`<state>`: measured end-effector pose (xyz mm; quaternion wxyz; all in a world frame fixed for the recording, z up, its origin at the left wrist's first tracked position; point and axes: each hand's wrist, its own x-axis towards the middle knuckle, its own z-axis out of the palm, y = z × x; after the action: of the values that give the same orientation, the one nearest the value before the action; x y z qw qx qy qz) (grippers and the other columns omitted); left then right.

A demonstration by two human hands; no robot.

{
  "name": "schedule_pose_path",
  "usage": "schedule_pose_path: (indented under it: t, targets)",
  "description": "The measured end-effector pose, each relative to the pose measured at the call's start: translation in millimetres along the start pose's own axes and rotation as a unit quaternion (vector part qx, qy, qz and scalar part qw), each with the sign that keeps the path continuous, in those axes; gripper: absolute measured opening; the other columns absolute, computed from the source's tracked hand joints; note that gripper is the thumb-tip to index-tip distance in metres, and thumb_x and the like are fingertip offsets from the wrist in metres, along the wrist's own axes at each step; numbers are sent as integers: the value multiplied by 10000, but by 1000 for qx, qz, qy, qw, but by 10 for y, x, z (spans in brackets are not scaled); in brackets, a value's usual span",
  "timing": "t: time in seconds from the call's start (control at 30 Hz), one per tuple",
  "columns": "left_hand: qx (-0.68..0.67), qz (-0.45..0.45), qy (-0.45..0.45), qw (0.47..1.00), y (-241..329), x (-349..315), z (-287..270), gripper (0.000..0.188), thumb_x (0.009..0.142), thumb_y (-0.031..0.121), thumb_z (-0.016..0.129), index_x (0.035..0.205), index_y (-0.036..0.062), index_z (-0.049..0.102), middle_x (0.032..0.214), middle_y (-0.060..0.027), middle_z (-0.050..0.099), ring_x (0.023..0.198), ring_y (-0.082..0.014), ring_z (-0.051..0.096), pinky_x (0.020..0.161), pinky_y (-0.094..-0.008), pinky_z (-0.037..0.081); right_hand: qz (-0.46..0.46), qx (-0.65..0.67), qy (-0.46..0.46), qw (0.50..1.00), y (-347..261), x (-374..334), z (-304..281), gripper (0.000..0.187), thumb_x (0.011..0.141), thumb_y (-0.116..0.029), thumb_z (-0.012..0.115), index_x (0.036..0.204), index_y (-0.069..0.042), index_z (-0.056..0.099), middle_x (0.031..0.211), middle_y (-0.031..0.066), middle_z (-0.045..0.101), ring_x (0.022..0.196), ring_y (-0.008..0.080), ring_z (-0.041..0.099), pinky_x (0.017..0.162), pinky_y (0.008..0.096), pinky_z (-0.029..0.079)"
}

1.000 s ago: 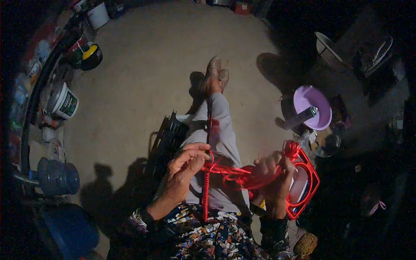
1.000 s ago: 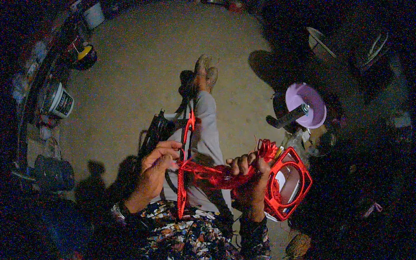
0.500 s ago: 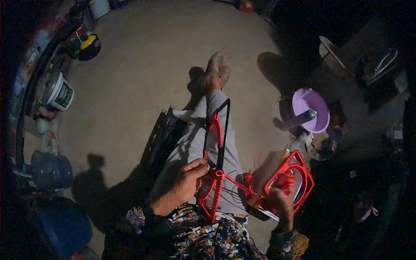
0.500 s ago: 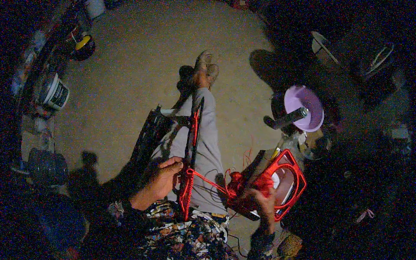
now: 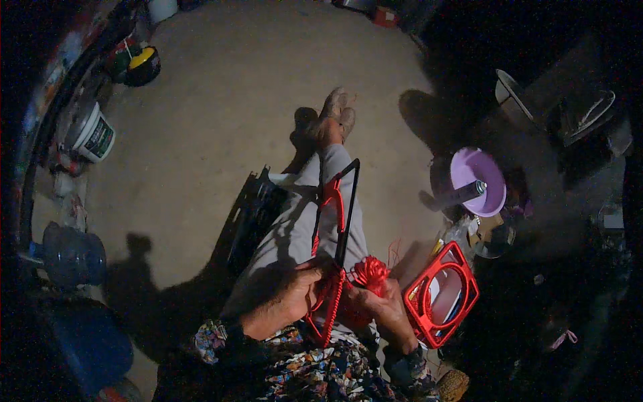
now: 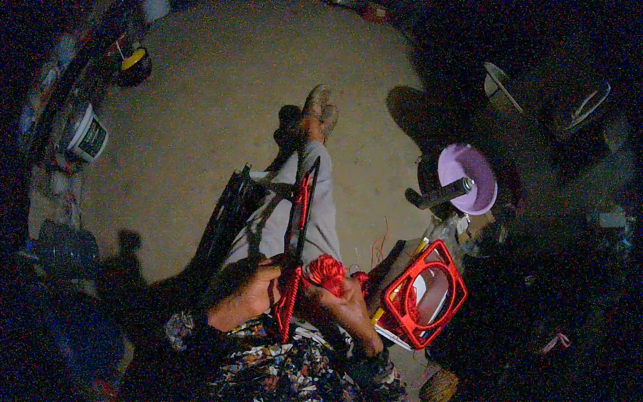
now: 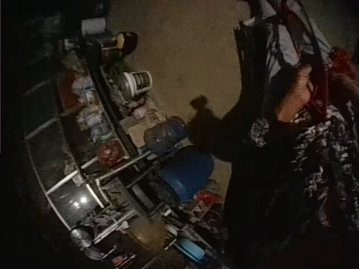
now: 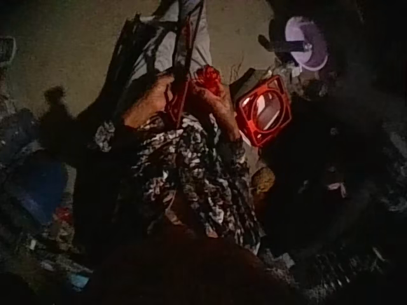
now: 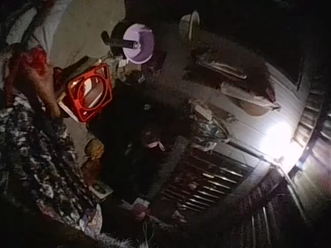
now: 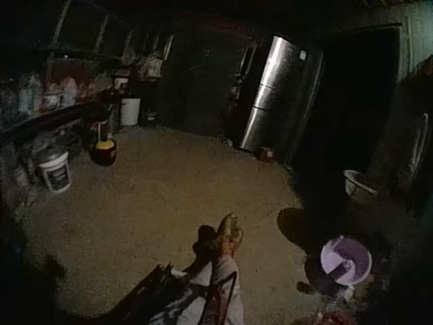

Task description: Wrapping and weaving red string around a black metal frame.

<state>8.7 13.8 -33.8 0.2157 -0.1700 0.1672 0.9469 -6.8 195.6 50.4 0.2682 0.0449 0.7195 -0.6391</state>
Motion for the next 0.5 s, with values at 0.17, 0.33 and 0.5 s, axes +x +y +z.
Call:
schedule_pose_path:
  t: [0.17,0.33,0.5]
  targets:
    - [49,-30,28,998,-21,15,10,210,873,163,566,1041,57,633,882,-22,665,770,-138,627,697,-280,504,-13,81,38,996,192,-270,-592,196,841,-42,589,1033,-17,616,877,47,672,710,131,640,607,278,519]
    - [96,-15,24,995,-21,-26,89,223,871,153,588,1070,66,636,875,-14,665,775,-138,626,705,-285,508,61,53,122,989,501,-252,-723,184,823,-84,647,998,-27,648,862,42,678,730,131,643,626,283,522]
    - [260,-53,31,964,13,34,178,195,876,49,553,1048,41,643,1000,-52,678,928,-173,633,831,-303,511,-43,-8,98,994,347,-114,-386,189,839,-157,685,984,-37,662,811,-9,661,703,95,607,625,232,479]
